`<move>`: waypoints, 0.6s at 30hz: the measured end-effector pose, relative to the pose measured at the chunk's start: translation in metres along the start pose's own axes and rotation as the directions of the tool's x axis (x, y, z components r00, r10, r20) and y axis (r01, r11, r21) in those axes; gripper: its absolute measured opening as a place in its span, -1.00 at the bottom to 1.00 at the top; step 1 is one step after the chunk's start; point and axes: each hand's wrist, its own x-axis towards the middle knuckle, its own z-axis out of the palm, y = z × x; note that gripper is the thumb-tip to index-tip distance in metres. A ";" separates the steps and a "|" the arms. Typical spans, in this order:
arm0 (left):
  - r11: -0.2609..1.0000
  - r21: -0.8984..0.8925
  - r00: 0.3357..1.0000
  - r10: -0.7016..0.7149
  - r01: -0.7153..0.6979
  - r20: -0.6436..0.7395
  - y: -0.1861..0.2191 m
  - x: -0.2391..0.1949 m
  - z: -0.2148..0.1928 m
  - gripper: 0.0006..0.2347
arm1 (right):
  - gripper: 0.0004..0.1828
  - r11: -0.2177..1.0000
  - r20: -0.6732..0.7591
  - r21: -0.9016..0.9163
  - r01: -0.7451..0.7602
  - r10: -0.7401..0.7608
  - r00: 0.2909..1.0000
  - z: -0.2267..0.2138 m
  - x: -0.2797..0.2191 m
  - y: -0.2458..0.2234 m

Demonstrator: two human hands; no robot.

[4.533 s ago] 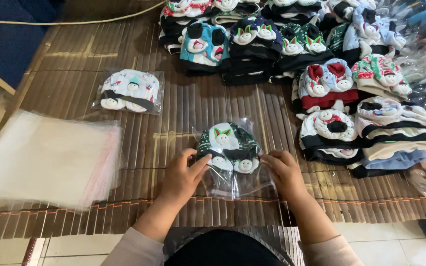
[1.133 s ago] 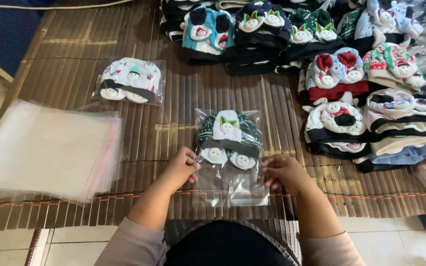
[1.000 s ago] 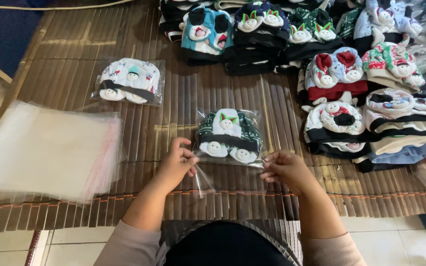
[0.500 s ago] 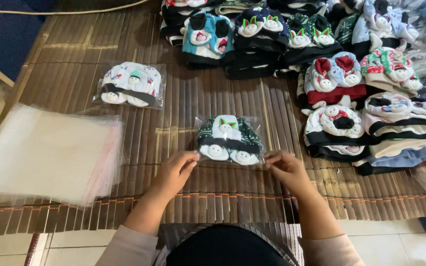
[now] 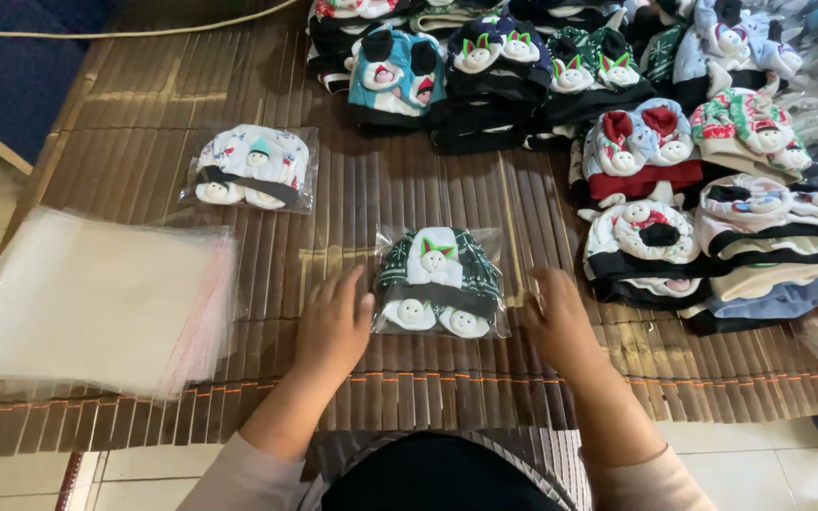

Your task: Packaging individual baby hats into clear plastic bags

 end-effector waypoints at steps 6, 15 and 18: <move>0.978 -0.014 0.972 0.207 -0.207 0.106 0.025 0.047 0.064 -0.53 | -0.41 0.954 0.025 -0.236 0.188 -0.187 0.982 0.056 0.044 -0.064; 0.976 0.088 0.970 0.186 -0.201 0.154 0.012 0.047 0.098 -0.51 | -0.39 0.914 0.190 -0.387 0.123 -0.051 0.981 0.093 0.047 -0.041; 0.973 0.117 0.971 0.180 -0.199 0.157 0.011 0.045 0.102 -0.52 | -0.39 0.895 0.167 -0.424 0.136 -0.071 0.984 0.096 0.045 -0.040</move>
